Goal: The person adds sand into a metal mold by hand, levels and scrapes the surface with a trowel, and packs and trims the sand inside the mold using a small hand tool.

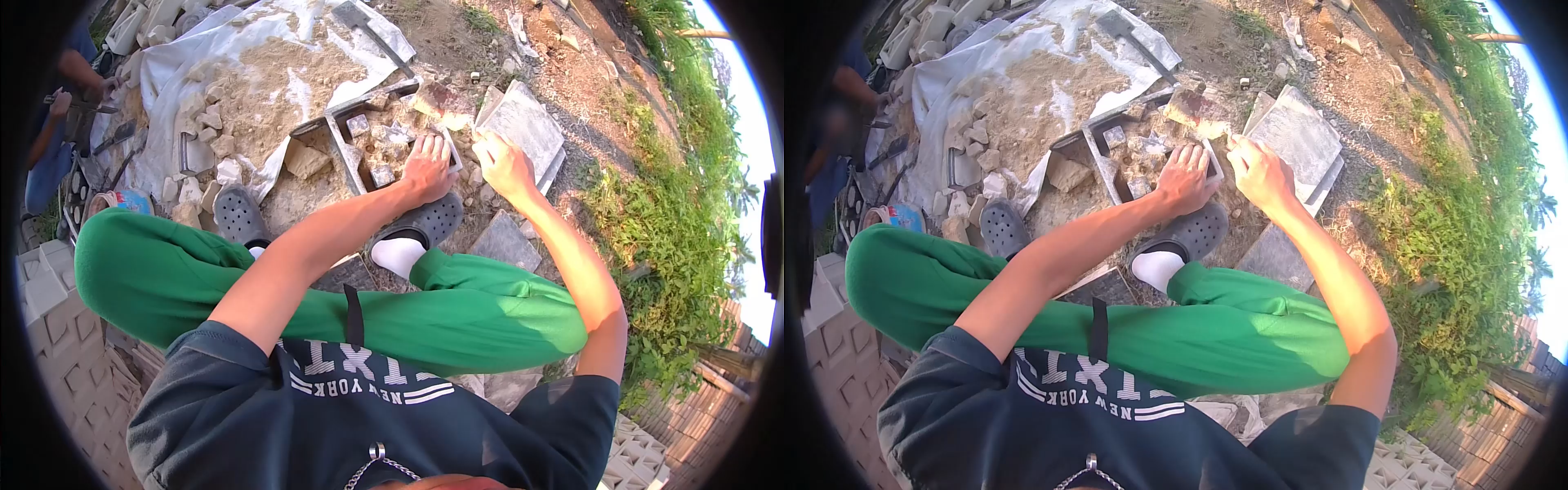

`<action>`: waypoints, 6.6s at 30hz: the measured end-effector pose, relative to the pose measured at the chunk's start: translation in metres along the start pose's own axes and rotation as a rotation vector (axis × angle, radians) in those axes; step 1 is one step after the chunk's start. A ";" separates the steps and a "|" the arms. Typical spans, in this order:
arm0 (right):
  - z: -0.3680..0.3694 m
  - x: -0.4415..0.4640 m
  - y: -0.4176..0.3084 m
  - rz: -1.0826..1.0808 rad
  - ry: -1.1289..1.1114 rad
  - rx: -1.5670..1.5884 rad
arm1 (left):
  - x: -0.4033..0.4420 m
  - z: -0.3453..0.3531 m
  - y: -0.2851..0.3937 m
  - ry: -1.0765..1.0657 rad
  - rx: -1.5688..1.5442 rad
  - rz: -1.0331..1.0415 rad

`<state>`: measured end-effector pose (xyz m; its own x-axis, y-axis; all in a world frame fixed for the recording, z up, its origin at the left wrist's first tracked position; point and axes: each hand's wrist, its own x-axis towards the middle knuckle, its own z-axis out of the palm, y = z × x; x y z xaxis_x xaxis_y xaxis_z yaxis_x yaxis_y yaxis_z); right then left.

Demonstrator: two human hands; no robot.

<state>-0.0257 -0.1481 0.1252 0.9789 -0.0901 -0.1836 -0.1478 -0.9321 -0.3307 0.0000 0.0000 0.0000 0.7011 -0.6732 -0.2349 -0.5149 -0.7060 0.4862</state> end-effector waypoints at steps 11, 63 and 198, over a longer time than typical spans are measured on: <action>0.015 -0.003 0.000 -0.026 0.038 0.011 | -0.034 -0.013 -0.084 0.255 0.230 0.448; 0.015 -0.053 -0.064 -0.710 0.290 -1.017 | -0.097 -0.024 -0.126 0.278 0.081 0.255; -0.048 -0.050 -0.046 -0.263 0.191 -0.554 | -0.037 0.011 -0.007 0.179 0.005 0.029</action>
<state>-0.0613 -0.1179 0.1938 0.9880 0.1526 0.0237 0.1452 -0.9702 0.1941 -0.0282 0.0276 -0.0043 0.7619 -0.6442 -0.0672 -0.5389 -0.6880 0.4860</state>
